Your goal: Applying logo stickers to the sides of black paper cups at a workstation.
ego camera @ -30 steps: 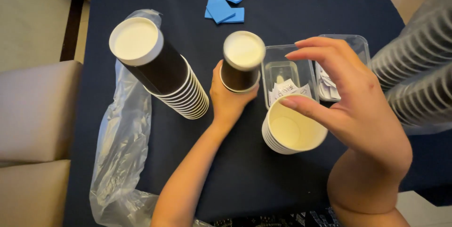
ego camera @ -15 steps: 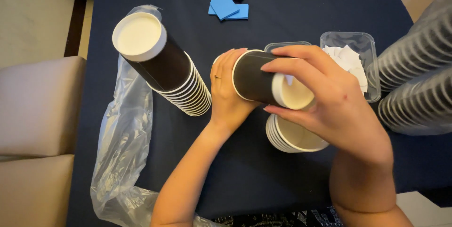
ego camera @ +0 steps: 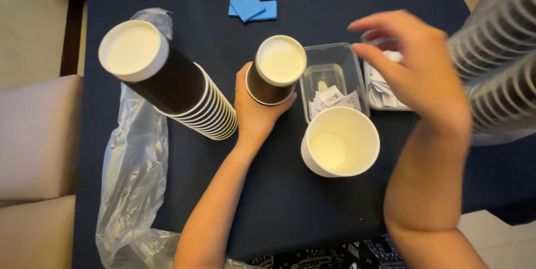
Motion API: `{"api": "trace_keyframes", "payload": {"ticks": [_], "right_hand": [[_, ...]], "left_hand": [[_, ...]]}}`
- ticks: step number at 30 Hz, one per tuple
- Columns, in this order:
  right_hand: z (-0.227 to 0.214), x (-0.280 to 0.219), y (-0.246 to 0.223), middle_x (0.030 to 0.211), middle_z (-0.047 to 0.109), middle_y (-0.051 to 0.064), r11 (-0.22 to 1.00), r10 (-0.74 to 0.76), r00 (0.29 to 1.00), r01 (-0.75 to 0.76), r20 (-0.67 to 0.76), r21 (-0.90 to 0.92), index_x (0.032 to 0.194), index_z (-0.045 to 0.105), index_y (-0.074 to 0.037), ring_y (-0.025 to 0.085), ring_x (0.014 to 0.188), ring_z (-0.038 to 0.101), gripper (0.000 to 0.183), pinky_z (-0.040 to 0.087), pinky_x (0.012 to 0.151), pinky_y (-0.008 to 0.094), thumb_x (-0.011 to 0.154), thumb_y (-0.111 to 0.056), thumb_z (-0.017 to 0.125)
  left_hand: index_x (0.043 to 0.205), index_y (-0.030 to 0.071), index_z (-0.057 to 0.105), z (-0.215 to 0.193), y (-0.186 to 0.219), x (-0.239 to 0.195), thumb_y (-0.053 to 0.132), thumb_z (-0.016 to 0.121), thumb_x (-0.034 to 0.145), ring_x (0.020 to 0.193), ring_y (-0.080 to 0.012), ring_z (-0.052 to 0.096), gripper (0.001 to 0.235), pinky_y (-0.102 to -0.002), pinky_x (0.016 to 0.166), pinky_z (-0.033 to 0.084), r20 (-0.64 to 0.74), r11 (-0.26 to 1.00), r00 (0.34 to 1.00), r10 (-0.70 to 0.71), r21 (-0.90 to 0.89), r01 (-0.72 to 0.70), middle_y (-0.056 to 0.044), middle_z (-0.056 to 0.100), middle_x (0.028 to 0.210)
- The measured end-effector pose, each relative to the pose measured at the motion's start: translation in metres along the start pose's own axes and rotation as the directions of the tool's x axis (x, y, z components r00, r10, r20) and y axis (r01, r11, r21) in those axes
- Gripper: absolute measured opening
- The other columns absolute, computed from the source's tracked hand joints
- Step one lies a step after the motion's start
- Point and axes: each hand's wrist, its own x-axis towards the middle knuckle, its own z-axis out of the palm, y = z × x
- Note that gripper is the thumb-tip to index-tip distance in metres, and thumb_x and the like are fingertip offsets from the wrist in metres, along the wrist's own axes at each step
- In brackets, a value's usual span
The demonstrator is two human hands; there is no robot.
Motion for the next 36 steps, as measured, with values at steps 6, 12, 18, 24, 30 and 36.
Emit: {"api": "trace_keyframes", "payload": {"ticks": [6,12,18,24,30,36], "right_hand": [[0.067,0.011,0.095,0.122,0.073,0.013,0.819,0.525,0.728,-0.292,0.44,-0.494,0.125,0.071,-0.009,0.033,0.115,0.067,0.044,0.049,0.1,0.045,0.085,-0.023,0.081],[0.115,0.018,0.109,0.136,0.063,0.016,0.783,0.618,0.535,-0.36,0.576,-0.507,0.144,0.057,-0.017,0.035,0.125,0.061,0.072,0.05,0.103,0.044,0.078,0.006,0.074],[0.113,0.02,0.104,0.121,0.059,0.013,0.765,0.642,0.509,-0.373,0.574,-0.525,0.108,0.069,-0.015,0.032,0.092,0.068,0.043,0.056,0.078,0.042,0.078,0.013,0.058],[0.068,0.021,0.07,0.077,0.078,0.006,0.853,0.52,0.718,-0.407,0.462,-0.328,0.08,0.075,-0.007,0.018,0.081,0.073,0.019,0.056,0.085,0.034,0.078,0.011,0.069],[0.017,0.004,-0.019,0.089,0.074,0.005,0.926,0.229,0.972,-0.201,-0.053,0.318,0.096,0.075,-0.006,0.008,0.084,0.069,0.013,0.053,0.078,0.018,0.092,-0.002,0.087],[0.014,-0.025,-0.088,0.083,0.073,0.011,0.802,0.237,0.971,-0.215,0.033,0.557,0.088,0.071,0.002,0.012,0.073,0.068,0.017,0.056,0.069,0.017,0.081,0.003,0.087]], "left_hand": [[0.144,0.008,0.043,-0.001,0.007,-0.001,0.024,0.095,0.063,0.13,-0.0262,0.059,0.098,-0.037,0.11,0.046,-0.011,0.989,0.997,-0.074,-0.126,0.072,-0.012,0.059,0.14],[0.162,0.007,0.018,-0.017,0.053,-0.025,0.02,0.095,0.077,0.162,-0.03,0.025,0.116,-0.041,0.135,0.016,-0.085,0.982,0.98,0.182,-0.026,-0.185,-0.015,0.024,0.172],[0.16,0.003,0.022,-0.032,0.083,-0.046,0.003,0.087,0.09,0.169,-0.0361,0.02,0.095,-0.048,0.147,0.016,-0.177,0.903,0.899,0.4,-0.094,-0.42,-0.018,0.027,0.17],[0.147,0.007,0.04,-0.045,0.101,-0.052,0.003,0.07,0.101,0.164,-0.0371,0.031,0.055,-0.049,0.143,0.025,-0.17,0.889,0.887,0.429,-0.092,-0.448,-0.021,0.041,0.162],[0.112,0.006,0.071,-0.054,0.113,-0.058,0.0,0.066,0.101,0.14,-0.0336,0.056,0.013,-0.046,0.128,0.045,-0.011,0.862,0.869,0.495,-0.119,-0.493,-0.023,0.055,0.142],[0.126,-0.001,0.067,-0.061,0.12,-0.074,0.006,0.076,0.097,0.123,-0.0288,0.074,0.032,-0.036,0.117,0.06,-0.013,0.835,0.848,0.53,-0.167,-0.525,-0.022,0.068,0.134]]}}
